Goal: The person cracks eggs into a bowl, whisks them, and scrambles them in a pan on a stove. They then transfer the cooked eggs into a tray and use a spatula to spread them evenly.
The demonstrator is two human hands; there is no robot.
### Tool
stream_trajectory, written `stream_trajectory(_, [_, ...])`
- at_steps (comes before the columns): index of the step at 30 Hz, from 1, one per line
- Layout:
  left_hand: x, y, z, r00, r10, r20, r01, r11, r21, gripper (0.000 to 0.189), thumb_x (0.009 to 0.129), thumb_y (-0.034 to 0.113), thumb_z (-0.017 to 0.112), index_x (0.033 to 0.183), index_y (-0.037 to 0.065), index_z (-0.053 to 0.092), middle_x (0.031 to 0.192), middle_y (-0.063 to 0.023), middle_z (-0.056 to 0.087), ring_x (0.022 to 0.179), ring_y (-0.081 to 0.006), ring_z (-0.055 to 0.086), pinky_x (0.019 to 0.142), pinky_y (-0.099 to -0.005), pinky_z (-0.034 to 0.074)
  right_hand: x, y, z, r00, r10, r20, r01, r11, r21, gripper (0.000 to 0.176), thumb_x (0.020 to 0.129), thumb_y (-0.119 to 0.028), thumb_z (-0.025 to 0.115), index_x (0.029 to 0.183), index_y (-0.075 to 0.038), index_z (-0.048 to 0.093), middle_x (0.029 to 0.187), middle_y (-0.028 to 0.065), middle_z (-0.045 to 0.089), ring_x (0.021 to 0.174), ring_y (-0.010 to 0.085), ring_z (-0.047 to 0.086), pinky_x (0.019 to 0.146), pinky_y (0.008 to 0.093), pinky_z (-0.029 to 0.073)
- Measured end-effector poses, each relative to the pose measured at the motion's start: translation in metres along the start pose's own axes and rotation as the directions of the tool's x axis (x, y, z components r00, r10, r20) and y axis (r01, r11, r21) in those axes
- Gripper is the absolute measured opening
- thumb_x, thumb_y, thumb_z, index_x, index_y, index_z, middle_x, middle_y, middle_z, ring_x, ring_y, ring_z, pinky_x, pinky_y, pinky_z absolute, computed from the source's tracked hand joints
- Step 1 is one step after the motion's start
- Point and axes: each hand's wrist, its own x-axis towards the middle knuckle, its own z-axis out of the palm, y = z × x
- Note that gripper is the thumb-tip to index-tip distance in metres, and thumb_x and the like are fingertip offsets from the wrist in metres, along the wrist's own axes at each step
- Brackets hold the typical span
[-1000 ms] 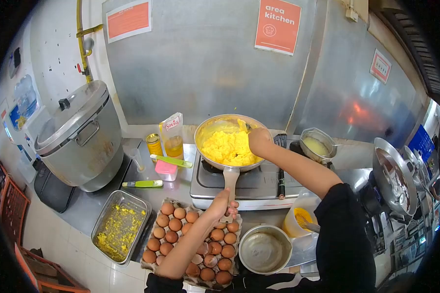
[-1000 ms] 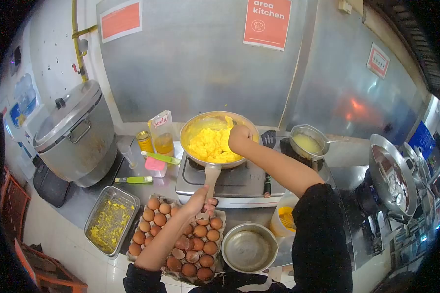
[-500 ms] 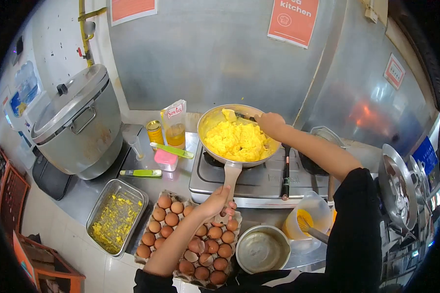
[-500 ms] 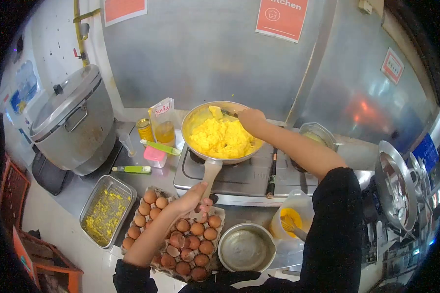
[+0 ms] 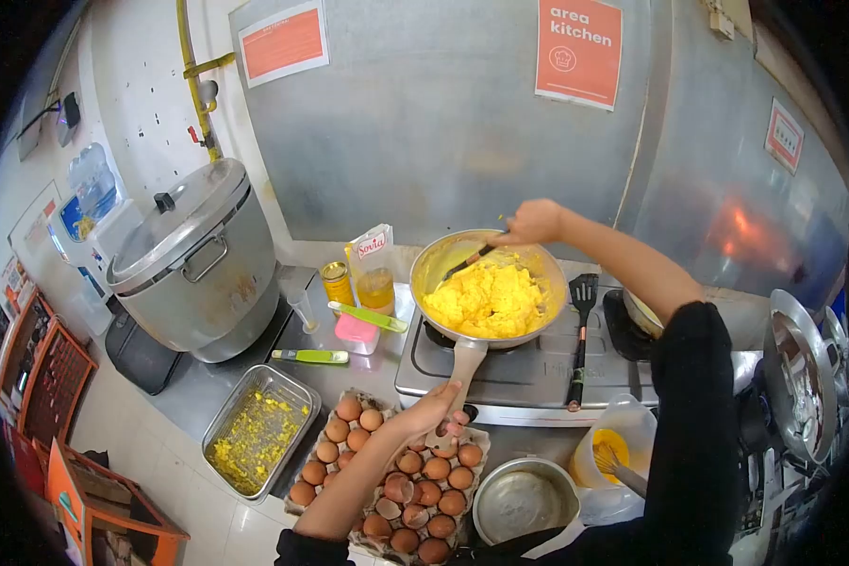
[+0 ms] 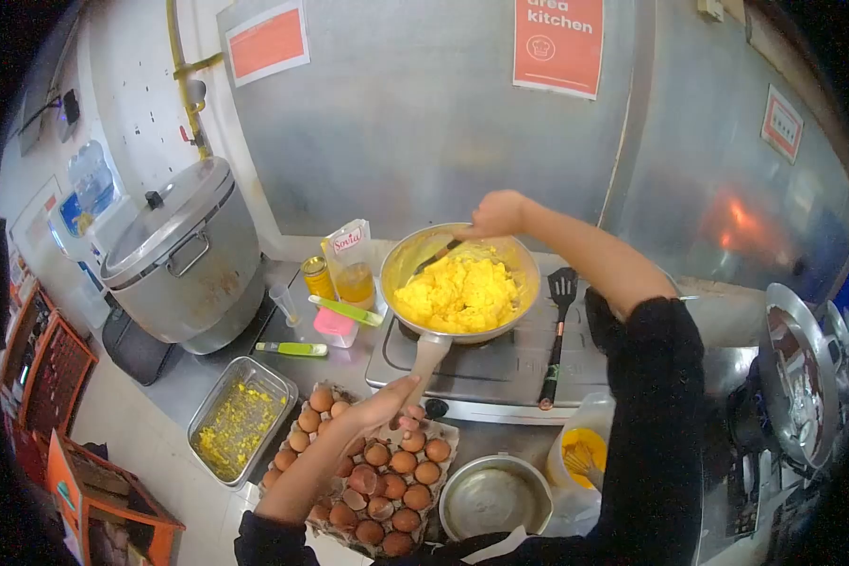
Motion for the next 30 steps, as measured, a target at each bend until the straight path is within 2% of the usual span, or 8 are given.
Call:
stream_trajectory(3, [0.004, -0.005, -0.007, 1.000, 0.002, 0.025, 0.000, 0.998, -0.064, 0.022, 0.087, 0.034, 0.029, 0.096, 0.014, 0.027, 0.058, 0.0011, 0.032, 0.043, -0.0085, 0.031, 0.043, -0.0249, 0.039, -0.026, -0.028, -0.024, 0.985, 0.129, 0.112, -0.144, 0.979, 0.143, 0.044, 0.076, -0.011, 0.041, 0.116, -0.026, 0.037, 0.061, 0.0079, 0.054, 0.061, 0.0256, 0.057, 0.049, 0.0351, 0.046])
stream_trajectory(5, [0.008, -0.006, -0.011, 0.999, 0.007, 0.043, -0.004, 0.997, -0.077, 0.021, 0.087, 0.034, 0.028, 0.094, 0.014, 0.028, 0.057, 0.0012, 0.032, 0.043, -0.0083, 0.030, 0.043, -0.0249, 0.038, -0.052, -0.032, -0.032, 0.947, 0.322, 0.006, -0.288, 0.840, 0.459, 0.038, 0.075, -0.011, 0.042, 0.112, -0.023, 0.043, 0.066, 0.0088, 0.056, 0.071, 0.0262, 0.057, 0.057, 0.0356, 0.046])
stream_trajectory(10, [0.009, -0.010, -0.014, 0.999, 0.011, 0.052, -0.005, 0.992, -0.124, 0.020, 0.086, 0.034, 0.027, 0.091, 0.015, 0.030, 0.056, 0.0016, 0.033, 0.042, -0.0071, 0.030, 0.041, -0.0240, 0.037, -0.101, -0.018, -0.062, 0.795, 0.393, 0.462, -0.605, 0.576, 0.551, 0.030, 0.069, -0.009, 0.048, 0.098, -0.011, 0.055, 0.081, 0.0134, 0.059, 0.076, 0.0265, 0.057, 0.061, 0.0353, 0.045])
stream_trajectory(12, [0.008, -0.008, -0.011, 0.998, 0.017, 0.058, -0.010, 0.993, -0.114, 0.021, 0.086, 0.035, 0.027, 0.093, 0.015, 0.030, 0.056, 0.0021, 0.032, 0.042, -0.0071, 0.030, 0.041, -0.0244, 0.037, -0.101, -0.020, -0.071, 0.461, 0.318, 0.828, -0.841, 0.455, 0.293, 0.025, 0.067, -0.008, 0.046, 0.088, -0.007, 0.060, 0.080, 0.0183, 0.059, 0.073, 0.0284, 0.058, 0.060, 0.0371, 0.044])
stream_trajectory(19, [0.004, -0.004, -0.007, 1.000, -0.021, 0.017, 0.023, 0.997, -0.073, 0.021, 0.087, 0.035, 0.027, 0.098, 0.017, 0.028, 0.059, 0.0003, 0.032, 0.044, -0.0087, 0.031, 0.044, -0.0258, 0.038, -0.024, -0.027, -0.004, 0.530, 0.415, 0.740, -0.842, 0.361, 0.400, 0.029, 0.067, -0.008, 0.044, 0.090, -0.009, 0.060, 0.080, 0.0192, 0.058, 0.074, 0.0307, 0.058, 0.062, 0.0395, 0.045])
stream_trajectory(21, [0.004, -0.002, -0.009, 1.000, -0.019, 0.009, 0.020, 0.997, -0.071, 0.022, 0.087, 0.035, 0.028, 0.101, 0.017, 0.025, 0.060, -0.0002, 0.033, 0.046, -0.0096, 0.031, 0.045, -0.0256, 0.038, -0.013, -0.018, 0.036, 0.804, 0.458, 0.380, -0.595, 0.588, 0.548, 0.025, 0.071, -0.016, 0.047, 0.094, -0.013, 0.058, 0.081, 0.0135, 0.060, 0.075, 0.0297, 0.057, 0.062, 0.0399, 0.046])
stream_trajectory(25, [0.006, -0.002, -0.012, 0.999, -0.032, 0.041, 0.034, 0.999, -0.038, 0.025, 0.087, 0.035, 0.027, 0.102, 0.015, 0.024, 0.060, 0.0001, 0.033, 0.047, -0.0082, 0.030, 0.045, -0.0231, 0.035, -0.015, 0.008, 0.040, 0.865, 0.403, 0.300, -0.502, 0.684, 0.529, 0.025, 0.073, -0.028, 0.050, 0.094, -0.015, 0.055, 0.080, 0.0094, 0.060, 0.074, 0.0287, 0.057, 0.062, 0.0404, 0.046])
stream_trajectory(30, [0.011, -0.006, -0.014, 0.998, 0.001, 0.055, -0.001, 1.000, -0.007, 0.029, 0.087, 0.037, 0.027, 0.103, 0.013, 0.024, 0.059, 0.0005, 0.034, 0.047, -0.0073, 0.030, 0.042, -0.0188, 0.029, 0.013, 0.031, 0.047, 0.897, 0.403, 0.181, -0.442, 0.822, 0.358, 0.020, 0.070, -0.033, 0.053, 0.070, -0.014, 0.059, 0.064, 0.0079, 0.058, 0.063, 0.0276, 0.057, 0.055, 0.0389, 0.045])
